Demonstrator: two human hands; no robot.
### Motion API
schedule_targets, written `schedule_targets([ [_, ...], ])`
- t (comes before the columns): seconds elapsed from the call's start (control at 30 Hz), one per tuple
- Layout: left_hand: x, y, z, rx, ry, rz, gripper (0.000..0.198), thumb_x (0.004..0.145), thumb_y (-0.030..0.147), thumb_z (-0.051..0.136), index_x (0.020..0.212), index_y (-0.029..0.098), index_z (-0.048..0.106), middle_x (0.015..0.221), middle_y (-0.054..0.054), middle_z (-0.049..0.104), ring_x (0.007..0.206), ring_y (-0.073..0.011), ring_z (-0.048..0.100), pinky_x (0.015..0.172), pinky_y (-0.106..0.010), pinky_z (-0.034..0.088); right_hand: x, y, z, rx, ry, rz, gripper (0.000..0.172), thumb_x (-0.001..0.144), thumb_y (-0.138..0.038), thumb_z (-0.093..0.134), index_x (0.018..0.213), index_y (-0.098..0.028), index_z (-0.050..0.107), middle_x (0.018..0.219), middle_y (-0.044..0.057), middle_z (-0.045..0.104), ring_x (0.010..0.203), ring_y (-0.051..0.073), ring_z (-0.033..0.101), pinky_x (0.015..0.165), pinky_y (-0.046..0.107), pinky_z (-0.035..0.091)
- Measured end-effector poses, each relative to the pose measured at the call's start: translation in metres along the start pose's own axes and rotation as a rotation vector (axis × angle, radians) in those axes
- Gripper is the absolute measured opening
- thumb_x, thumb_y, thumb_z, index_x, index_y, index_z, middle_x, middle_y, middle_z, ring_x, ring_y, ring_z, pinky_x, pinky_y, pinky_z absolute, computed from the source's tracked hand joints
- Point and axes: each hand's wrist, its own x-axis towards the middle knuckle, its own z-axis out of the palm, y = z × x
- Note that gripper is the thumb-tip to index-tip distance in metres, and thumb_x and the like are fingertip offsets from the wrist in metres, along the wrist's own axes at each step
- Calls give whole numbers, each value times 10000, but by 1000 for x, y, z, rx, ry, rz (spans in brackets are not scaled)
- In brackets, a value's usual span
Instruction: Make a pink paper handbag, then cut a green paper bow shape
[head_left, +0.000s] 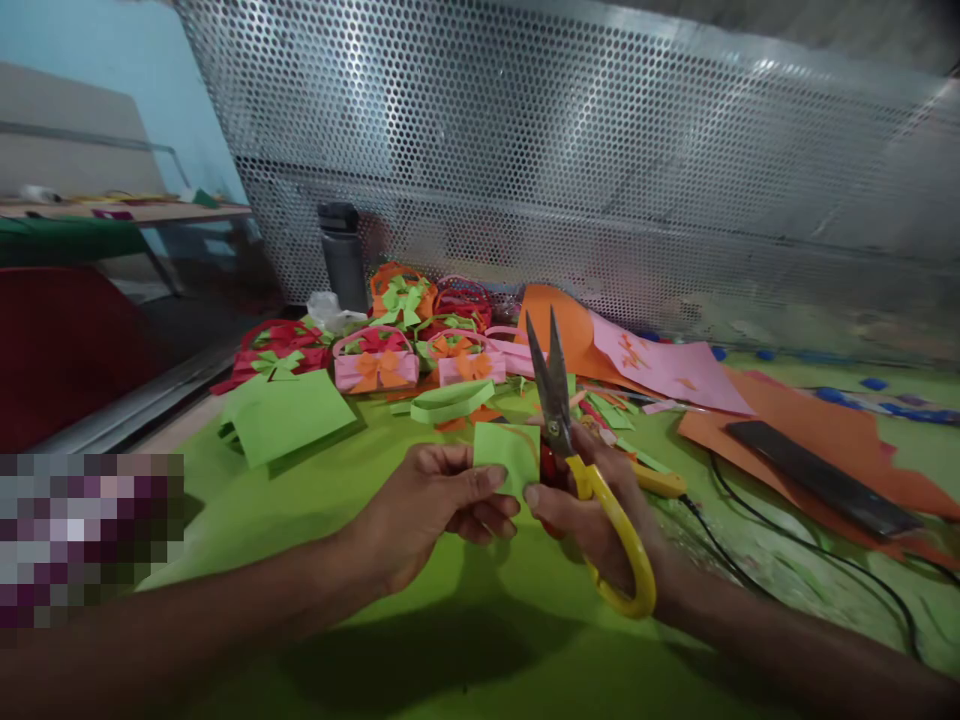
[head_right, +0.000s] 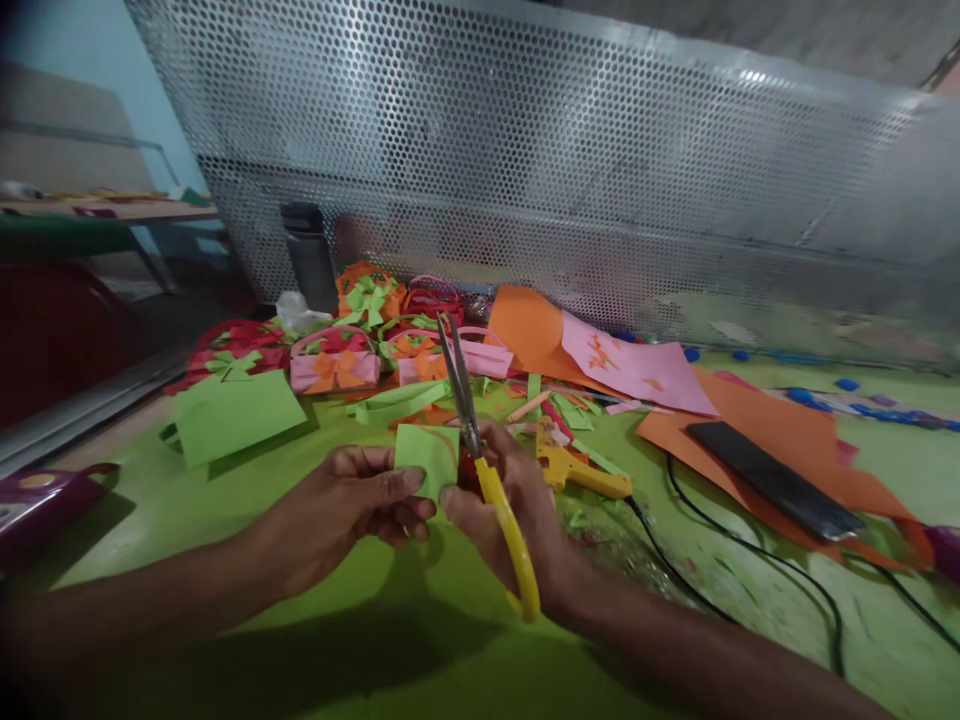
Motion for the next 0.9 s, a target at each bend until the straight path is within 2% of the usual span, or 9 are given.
schedule_targets([
  [0.17,-2,2,2,-31,49,-2,229,666,288,714,728,121,571,604,18,603,463,-88,599,339,-127,381,-2,-1,1,-194,86,-130,357,669,-100,549,998,-221,481,647,-68,421,550,105,416,506,228,383],
  [0.33,-2,4,4,-238,137,-104,424,542,257,796,785,192,455,477,101,539,310,-124,552,261,-171,396,-3,3,2,-224,100,-144,338,689,-132,534,1006,-233,471,622,-73,406,513,105,408,455,218,368],
  [0.5,-4,7,6,-289,138,-131,423,556,187,785,777,199,425,464,96,545,345,-156,590,274,-185,421,-6,13,3,-185,79,-167,424,714,-100,527,1088,-276,432,712,-63,470,569,100,464,504,204,406],
  [0.6,-4,7,7,-329,122,-94,372,565,135,776,727,184,445,482,82,553,429,-165,636,316,-175,444,-6,13,5,-164,80,-199,436,716,-63,513,1081,-286,430,691,-71,469,573,94,493,505,183,426],
  [0.77,0,6,4,-341,13,-18,217,660,212,734,689,131,535,581,-2,631,599,-191,686,442,-189,515,-5,8,7,-170,89,-251,405,690,-41,520,1020,-267,457,704,-63,504,606,98,526,551,188,465],
  [0.9,0,6,2,-295,32,15,164,687,216,713,691,119,581,650,-28,668,616,-187,686,480,-207,530,-2,9,4,-149,104,-228,362,708,-72,571,1002,-258,470,699,-62,508,606,100,533,531,192,453],
])
